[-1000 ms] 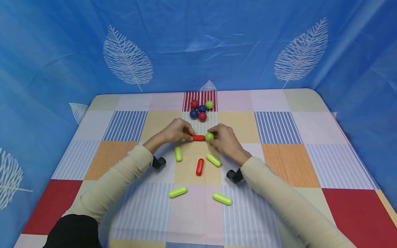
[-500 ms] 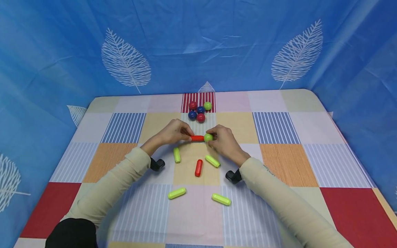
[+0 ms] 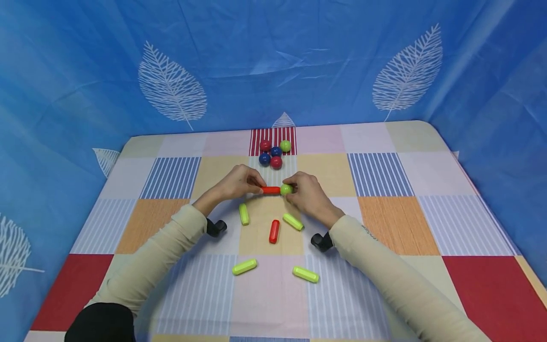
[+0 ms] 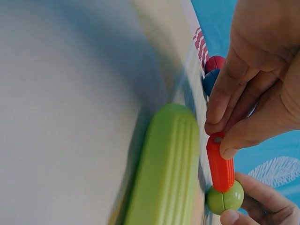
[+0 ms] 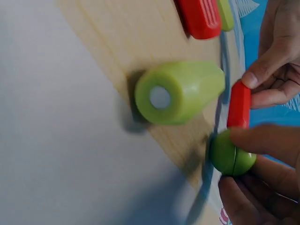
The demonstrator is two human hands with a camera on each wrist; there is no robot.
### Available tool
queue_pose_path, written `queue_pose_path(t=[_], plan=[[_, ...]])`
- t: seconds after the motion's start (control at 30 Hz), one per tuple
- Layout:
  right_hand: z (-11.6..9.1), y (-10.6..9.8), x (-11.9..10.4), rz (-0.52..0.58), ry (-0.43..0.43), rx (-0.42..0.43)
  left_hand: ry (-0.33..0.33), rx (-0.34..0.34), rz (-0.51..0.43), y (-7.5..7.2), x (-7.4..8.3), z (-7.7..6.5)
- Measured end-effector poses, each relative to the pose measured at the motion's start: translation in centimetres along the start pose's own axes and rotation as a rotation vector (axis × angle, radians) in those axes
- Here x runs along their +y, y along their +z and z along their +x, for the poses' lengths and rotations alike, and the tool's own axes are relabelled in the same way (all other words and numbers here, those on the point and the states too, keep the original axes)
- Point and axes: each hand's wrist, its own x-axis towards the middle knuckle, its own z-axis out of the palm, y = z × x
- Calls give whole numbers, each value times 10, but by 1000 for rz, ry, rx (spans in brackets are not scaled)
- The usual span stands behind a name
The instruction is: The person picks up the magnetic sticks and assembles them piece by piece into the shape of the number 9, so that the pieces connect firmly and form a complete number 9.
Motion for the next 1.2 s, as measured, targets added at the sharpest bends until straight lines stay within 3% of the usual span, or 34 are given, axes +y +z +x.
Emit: queue_pose_path(t=[0.17,0.53,1.2], plan=[[-2,1,0,-32,14,-2,8,-9,4,1,0,1],[-3,-1,5,-43,-55,26,18,-26,-13,0,0,1],[4,0,10,-9,-54,47,35,20,-13,-1,-1,5]])
